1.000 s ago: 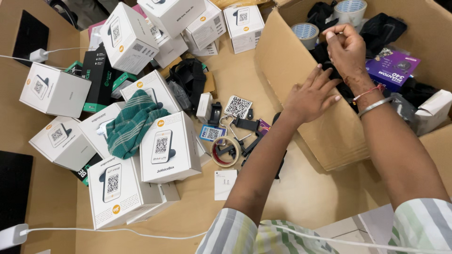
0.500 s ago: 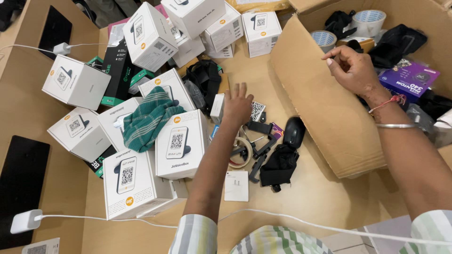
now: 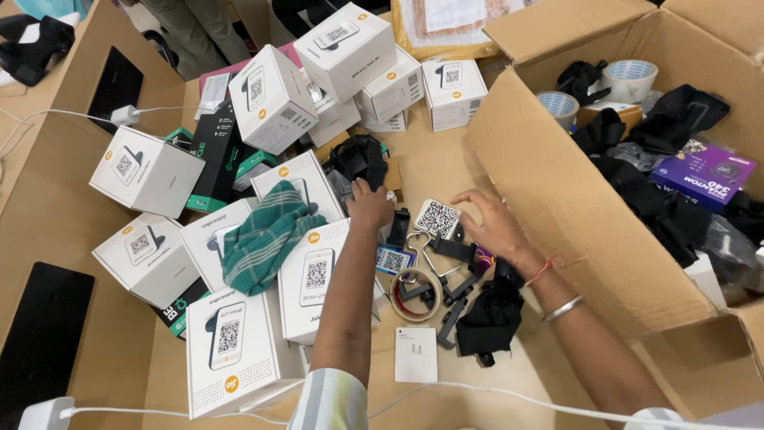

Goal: The person sorts through a cluttered workspace of electronic components, picking up and inspecting black plastic mounts, straps, and accessories before placing a component into a small plastic bag.

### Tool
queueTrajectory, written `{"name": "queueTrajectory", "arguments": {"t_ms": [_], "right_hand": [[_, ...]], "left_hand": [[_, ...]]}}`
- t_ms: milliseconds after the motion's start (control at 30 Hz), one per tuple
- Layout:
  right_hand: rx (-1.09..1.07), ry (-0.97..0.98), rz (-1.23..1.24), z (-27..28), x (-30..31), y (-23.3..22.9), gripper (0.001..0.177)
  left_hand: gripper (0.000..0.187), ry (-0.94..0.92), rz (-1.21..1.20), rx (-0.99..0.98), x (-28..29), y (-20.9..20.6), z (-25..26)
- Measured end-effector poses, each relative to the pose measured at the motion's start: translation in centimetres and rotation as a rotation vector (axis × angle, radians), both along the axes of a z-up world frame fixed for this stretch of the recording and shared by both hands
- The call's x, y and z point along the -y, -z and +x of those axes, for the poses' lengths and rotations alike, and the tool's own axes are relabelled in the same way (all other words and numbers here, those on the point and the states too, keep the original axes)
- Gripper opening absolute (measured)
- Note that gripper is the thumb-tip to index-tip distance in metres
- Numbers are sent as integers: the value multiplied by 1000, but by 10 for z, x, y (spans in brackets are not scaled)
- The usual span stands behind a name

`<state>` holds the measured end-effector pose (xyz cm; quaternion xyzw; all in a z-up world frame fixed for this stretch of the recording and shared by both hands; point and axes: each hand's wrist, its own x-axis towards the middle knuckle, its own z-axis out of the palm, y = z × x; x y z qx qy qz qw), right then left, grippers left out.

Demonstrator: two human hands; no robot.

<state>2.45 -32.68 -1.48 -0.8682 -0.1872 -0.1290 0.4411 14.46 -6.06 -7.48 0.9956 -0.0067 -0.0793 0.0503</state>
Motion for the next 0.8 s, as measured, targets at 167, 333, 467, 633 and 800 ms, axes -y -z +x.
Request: {"name": "queueTrajectory", "arguments": {"t_ms": [167,333,467,633,800], "right_hand": [[92,-4,39,-10,-51,56,22],[-67,42,-21,-25,-71,79,32],[-97,19,-68,-31,-75,89,35],[-104,34,-73,-29,-75,97,32],[-111,48,-72,-29,-77,97,27]], "left_hand": [[51,-41,-2,-67,-5,6,13],[49,-34,70,-176,-4,0,13],[45,-73,17,-120,-4,2,14],[46,-126,-80,-55,-7,10,16],[38,-142,-151,47,-11,16,15]]}}
